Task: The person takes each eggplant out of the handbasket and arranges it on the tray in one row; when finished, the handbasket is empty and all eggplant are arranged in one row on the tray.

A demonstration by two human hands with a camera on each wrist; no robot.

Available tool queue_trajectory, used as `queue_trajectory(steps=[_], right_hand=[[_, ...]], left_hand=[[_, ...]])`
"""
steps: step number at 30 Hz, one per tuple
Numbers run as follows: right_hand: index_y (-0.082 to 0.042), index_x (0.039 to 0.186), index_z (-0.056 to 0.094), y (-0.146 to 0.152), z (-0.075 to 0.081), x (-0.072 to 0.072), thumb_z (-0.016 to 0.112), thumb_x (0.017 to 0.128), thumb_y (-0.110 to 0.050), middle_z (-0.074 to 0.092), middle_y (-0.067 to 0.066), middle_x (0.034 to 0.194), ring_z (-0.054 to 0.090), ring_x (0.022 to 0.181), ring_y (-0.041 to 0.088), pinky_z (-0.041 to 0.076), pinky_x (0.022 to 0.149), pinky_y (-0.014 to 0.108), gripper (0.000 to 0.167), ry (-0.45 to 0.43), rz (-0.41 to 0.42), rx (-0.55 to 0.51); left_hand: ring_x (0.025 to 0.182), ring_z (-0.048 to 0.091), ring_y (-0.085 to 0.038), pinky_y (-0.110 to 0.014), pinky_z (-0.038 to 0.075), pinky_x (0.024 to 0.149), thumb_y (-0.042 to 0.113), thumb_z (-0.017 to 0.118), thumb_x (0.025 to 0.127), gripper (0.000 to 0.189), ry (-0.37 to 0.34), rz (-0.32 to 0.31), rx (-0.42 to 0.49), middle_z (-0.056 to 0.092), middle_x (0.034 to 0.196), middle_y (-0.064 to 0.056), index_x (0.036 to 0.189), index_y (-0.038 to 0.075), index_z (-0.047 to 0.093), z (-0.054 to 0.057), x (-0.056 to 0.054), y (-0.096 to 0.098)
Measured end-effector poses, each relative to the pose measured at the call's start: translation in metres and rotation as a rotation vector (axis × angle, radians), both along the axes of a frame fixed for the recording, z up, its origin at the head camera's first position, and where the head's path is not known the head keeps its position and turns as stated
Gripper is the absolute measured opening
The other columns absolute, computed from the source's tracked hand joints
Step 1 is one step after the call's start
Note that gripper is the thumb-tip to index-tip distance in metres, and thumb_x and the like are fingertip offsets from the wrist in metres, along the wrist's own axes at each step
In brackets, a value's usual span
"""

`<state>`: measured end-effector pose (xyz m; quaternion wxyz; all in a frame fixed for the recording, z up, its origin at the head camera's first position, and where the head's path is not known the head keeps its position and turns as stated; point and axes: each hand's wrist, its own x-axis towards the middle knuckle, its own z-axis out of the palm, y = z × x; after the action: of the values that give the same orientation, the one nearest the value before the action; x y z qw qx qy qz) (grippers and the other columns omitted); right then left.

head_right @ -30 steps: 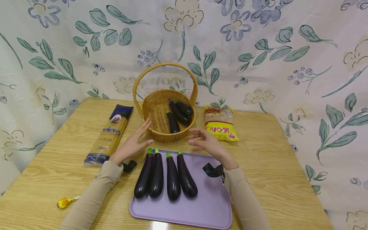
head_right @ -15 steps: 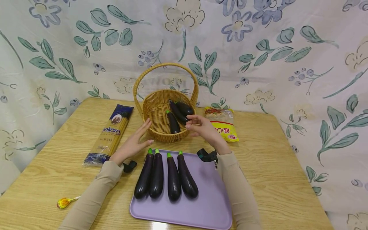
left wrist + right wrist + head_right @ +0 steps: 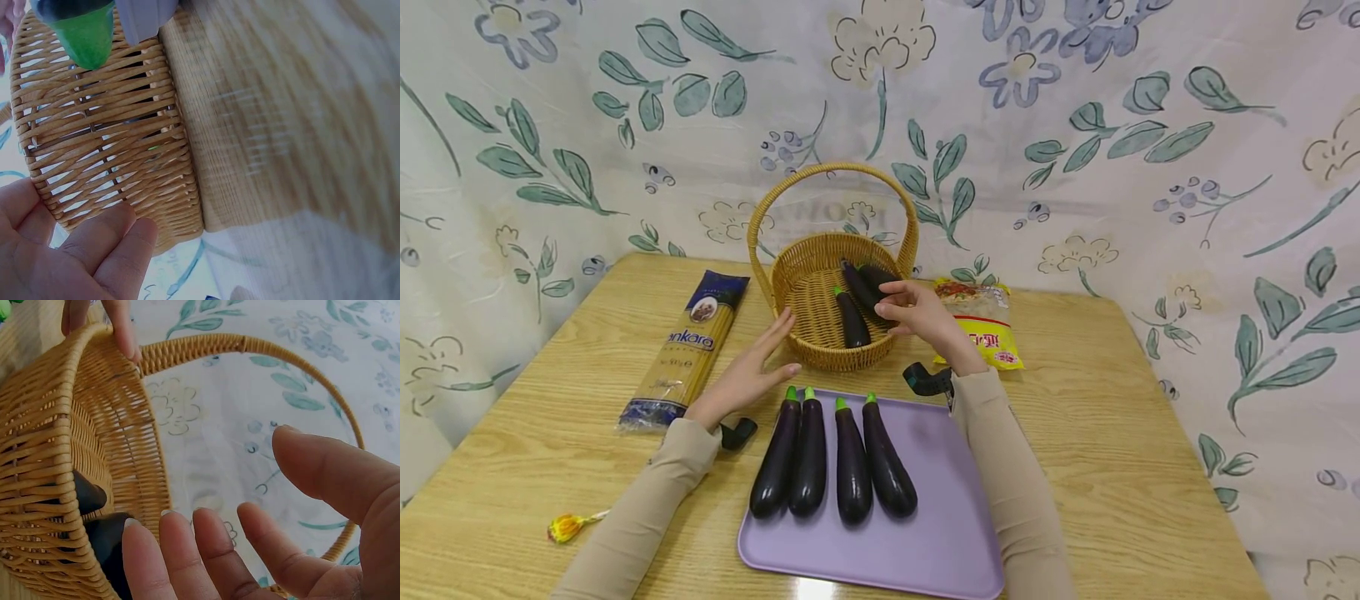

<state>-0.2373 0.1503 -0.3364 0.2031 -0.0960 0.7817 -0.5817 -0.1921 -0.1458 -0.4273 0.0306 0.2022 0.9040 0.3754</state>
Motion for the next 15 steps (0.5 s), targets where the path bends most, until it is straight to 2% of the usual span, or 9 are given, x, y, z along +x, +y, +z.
queue_trajectory(steps=[7,15], right_hand=[[-0.004,0.147,0.036,-0.007,0.005,-0.014,0.052,0.101,-0.016,0.042,0.023,0.143,0.041,0.133,0.043,0.044,0.107,0.052,0.050,-0.035,0.020,-0.012],[-0.006,0.146,0.037,-0.019,0.006,-0.023,0.052,0.100,-0.018,0.043,0.021,0.143,0.042,0.134,0.040,0.043,0.108,0.051,0.050,-0.054,0.001,0.049]], left_hand=[[0.146,0.023,-0.042,-0.067,0.027,0.112,0.041,0.058,0.096,0.080,0.003,0.001,0.005,0.003,0.166,-0.003,0.157,0.023,0.010,0.000,0.000,0.000],[0.145,0.024,-0.042,-0.067,0.027,0.111,0.041,0.058,0.096,0.080,-0.006,0.005,0.006,0.002,0.166,-0.001,0.157,0.022,0.011,0.000,0.000,0.000]])
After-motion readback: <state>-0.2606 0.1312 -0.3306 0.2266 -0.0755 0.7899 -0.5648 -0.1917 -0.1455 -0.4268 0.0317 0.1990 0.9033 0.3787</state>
